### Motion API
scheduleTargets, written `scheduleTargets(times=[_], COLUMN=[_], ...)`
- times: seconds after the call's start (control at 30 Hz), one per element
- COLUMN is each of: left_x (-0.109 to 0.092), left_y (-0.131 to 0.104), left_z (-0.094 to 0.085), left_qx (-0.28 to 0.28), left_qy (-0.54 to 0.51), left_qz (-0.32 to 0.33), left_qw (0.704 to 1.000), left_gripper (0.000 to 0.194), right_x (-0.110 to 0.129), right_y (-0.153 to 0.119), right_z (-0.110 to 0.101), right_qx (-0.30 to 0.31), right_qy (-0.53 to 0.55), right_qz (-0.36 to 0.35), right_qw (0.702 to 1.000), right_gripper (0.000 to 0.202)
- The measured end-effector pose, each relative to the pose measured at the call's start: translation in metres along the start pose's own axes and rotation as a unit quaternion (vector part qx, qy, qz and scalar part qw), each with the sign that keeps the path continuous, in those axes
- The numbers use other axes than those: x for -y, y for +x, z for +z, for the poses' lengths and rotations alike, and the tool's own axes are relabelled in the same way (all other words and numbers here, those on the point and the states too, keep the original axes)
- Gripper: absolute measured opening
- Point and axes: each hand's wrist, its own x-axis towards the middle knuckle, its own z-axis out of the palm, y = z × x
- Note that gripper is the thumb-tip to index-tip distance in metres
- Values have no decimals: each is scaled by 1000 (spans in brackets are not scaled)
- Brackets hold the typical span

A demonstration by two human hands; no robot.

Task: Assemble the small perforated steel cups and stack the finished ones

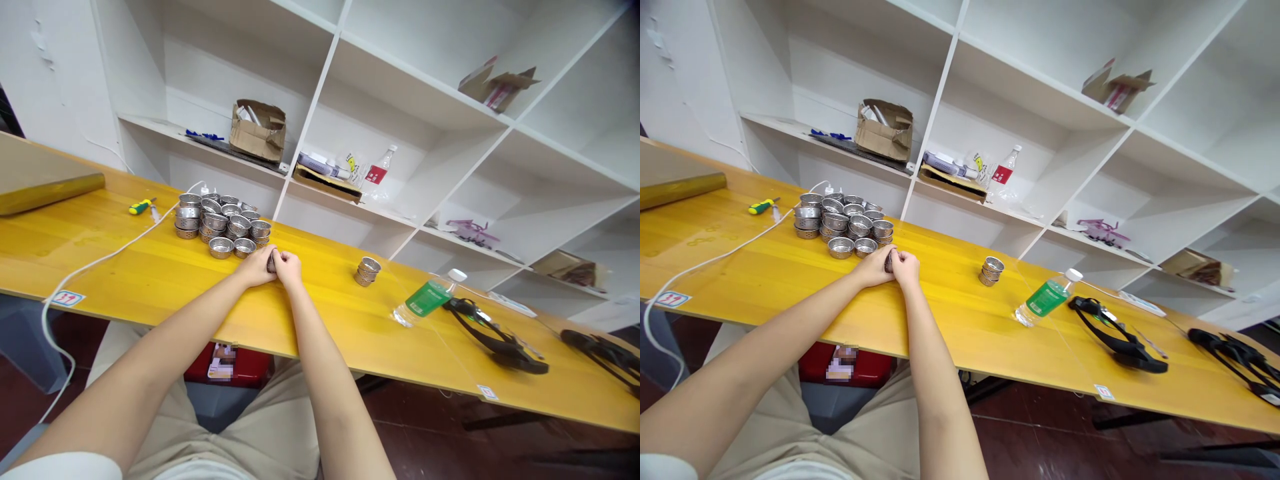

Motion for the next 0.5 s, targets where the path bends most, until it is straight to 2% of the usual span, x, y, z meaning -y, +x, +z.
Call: scheduleTargets(times=[0.13, 0.23, 0.4, 0.5], left_x=[1, 3, 4, 1], left_y=[0, 0, 0, 0], left_z=[2, 4, 6, 5], left_qx=[7, 12, 12, 20], left_qy=[10, -13, -16, 1], left_qz=[-9, -11, -13, -26], left_qw=[1000, 1000, 1000, 999], left_gripper=[79, 83, 76, 67], right_x=[-1, 0, -5, -12], right_y=[-3, -6, -1, 5], right_z=[4, 6, 6, 8], right_qx=[16, 29, 32, 41], right_qy=[-3, 1, 15, 63], right_qz=[-12, -17, 0, 21], right_qw=[1000, 999, 999, 997], right_gripper=[43, 41, 39, 38])
